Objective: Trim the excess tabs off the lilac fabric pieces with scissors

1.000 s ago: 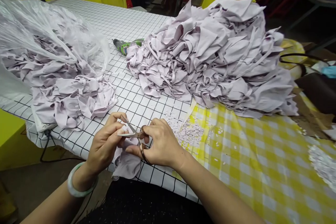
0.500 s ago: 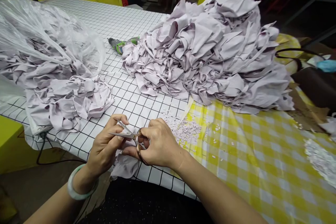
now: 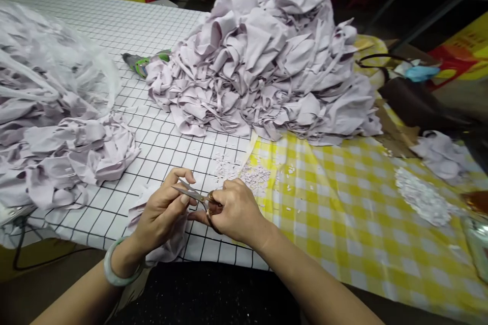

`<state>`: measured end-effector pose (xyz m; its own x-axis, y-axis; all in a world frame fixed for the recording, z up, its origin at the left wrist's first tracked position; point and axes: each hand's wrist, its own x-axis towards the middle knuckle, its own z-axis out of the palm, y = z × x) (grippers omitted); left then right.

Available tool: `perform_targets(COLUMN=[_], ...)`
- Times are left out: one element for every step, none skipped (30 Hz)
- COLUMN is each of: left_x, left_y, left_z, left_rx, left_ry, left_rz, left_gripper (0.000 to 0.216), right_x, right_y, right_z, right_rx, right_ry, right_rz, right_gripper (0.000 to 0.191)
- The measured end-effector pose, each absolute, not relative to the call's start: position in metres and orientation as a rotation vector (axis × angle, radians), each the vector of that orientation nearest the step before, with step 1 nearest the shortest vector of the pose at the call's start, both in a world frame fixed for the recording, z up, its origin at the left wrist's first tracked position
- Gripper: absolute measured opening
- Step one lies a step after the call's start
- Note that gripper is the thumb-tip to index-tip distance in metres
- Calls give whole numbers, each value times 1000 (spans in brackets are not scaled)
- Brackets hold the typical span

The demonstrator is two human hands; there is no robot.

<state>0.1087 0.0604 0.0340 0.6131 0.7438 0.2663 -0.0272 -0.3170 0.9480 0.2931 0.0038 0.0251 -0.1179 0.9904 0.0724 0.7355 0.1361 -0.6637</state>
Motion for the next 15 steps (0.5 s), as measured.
perform_targets(left_x=[117,125,131,135,137,134,127,115,100,82,63,44,27,13,3], left_y=[61,62,63,65,68,71,75,78,80,79,76,69,59,48,37], left_z=[31,29,28,28,28,30,32,34,34,34,31,27,21,14,6], left_rx=[1723,1715,1713,1718,1734,1766,1818,1892,1988,2097,2204,2289,2338,2342,2308], left_ry=[567,553,547,548,553,553,555,577,636,738,875,1030,1171,1267,1312], left_rz=[840,809,775,742,706,664,610,556,510,473,440,407,368,321,278], left_gripper=[23,23,24,24,26,28,31,32,30,26,21,28,46,61,65], right_x=[298,305,312,320,329,339,348,355,361,362,359,351,338,320,299], right_y=[-1,-6,-11,-16,-21,-25,-28,-30,-29,-27,-23,-19,-15,-11,-9], right_z=[21,17,13,10,8,7,7,8,9,10,11,12,12,11,9], right_rx=[-1701,-1755,-1819,-1898,-1994,-2104,-2214,-2300,-2346,-2339,-2282,-2178,-2038,-1873,-1699], right_ry=[-1890,-1865,-1835,-1798,-1758,-1713,-1672,-1645,-1643,-1671,-1724,-1792,-1867,-1941,-2006], right_rz=[631,602,579,558,537,503,453,395,343,316,331,394,501,632,765], right_gripper=[64,66,67,68,69,69,67,64,60,59,64,73,79,83,83])
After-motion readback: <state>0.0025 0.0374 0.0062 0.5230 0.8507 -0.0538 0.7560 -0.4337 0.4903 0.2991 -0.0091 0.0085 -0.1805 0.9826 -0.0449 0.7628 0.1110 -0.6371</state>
